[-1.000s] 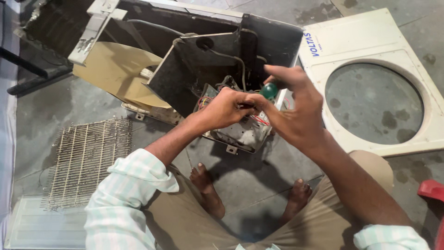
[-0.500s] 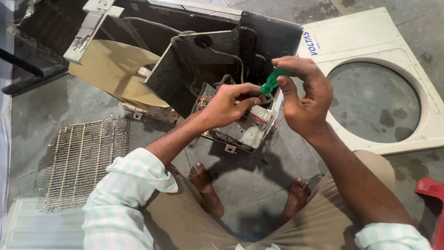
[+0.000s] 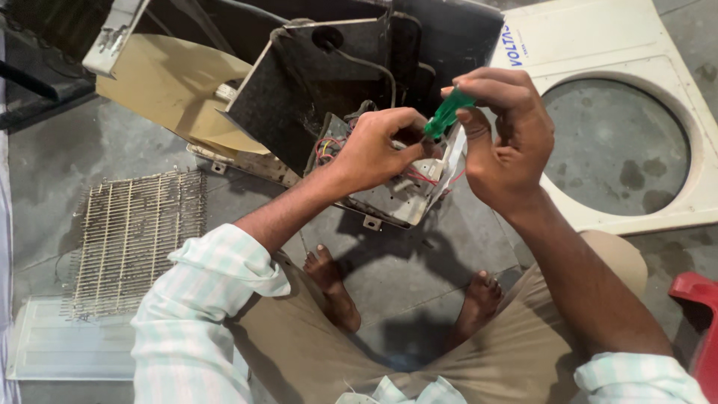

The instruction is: The person sits on the floor beside a disassembled window air conditioner, removes screws from the cabinet with a screwdriver, and works on the internal wiring and control panel, at one point pulling out and handling a red wire.

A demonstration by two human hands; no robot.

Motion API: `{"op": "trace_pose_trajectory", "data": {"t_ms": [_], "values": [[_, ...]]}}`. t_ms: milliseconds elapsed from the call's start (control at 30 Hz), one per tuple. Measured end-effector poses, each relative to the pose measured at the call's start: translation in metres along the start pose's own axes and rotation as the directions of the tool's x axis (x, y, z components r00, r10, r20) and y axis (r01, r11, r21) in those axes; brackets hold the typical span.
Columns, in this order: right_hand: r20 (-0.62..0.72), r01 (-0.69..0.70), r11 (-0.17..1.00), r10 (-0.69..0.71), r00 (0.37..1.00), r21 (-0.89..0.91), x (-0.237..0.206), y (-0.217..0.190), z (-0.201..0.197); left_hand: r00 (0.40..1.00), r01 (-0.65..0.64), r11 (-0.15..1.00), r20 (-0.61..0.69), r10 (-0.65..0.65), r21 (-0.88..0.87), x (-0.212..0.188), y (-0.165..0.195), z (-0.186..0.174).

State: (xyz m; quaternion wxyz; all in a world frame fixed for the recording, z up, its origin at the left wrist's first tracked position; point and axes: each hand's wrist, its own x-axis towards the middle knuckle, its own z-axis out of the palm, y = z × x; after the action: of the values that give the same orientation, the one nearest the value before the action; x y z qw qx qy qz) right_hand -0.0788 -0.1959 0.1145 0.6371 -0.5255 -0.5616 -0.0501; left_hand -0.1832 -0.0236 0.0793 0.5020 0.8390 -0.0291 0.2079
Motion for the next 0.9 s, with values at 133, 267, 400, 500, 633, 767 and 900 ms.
{"op": "trace_pose_trajectory", "data": {"t_ms": [133,267,400,500,633,767,900], "values": [[0.011,0.017,0.992,-0.016,1.0,-0.127,0.0015,-0.0029,0.0003,0.995,0.038,0.99,0.098,-0.025,-0.134,-0.0022,-0.0023,-0.0023],[0.043,0.149,0.966,-0.143,0.989,-0.209,0.0025,-0.0017,-0.0001,0.997,0.029,0.992,0.07,-0.02,-0.123,0.0,-0.0017,-0.0067],[-0.015,0.079,0.997,-0.079,0.997,0.0,0.0013,0.0014,0.0034,0.998,0.065,0.992,0.02,-0.063,-0.112,0.0005,0.0022,-0.0077],[-0.024,-0.04,0.999,0.041,0.999,0.021,0.0003,-0.0002,0.0055,0.997,0.078,0.99,0.007,-0.078,-0.119,-0.0006,0.0039,-0.007],[0.033,0.019,0.986,-0.014,0.999,-0.166,0.0031,-0.0051,0.0031,0.995,0.064,0.974,0.086,-0.046,-0.219,-0.0039,0.0028,-0.0051],[0.026,0.081,0.997,-0.082,0.996,0.018,0.0071,-0.0042,0.0028,0.992,0.052,0.99,0.119,-0.037,-0.128,-0.0044,-0.0001,-0.0049],[0.053,-0.081,0.993,0.076,0.996,0.081,0.0042,-0.0039,0.001,0.993,0.104,0.993,0.053,-0.101,-0.054,-0.0028,-0.0017,-0.0069]]}}
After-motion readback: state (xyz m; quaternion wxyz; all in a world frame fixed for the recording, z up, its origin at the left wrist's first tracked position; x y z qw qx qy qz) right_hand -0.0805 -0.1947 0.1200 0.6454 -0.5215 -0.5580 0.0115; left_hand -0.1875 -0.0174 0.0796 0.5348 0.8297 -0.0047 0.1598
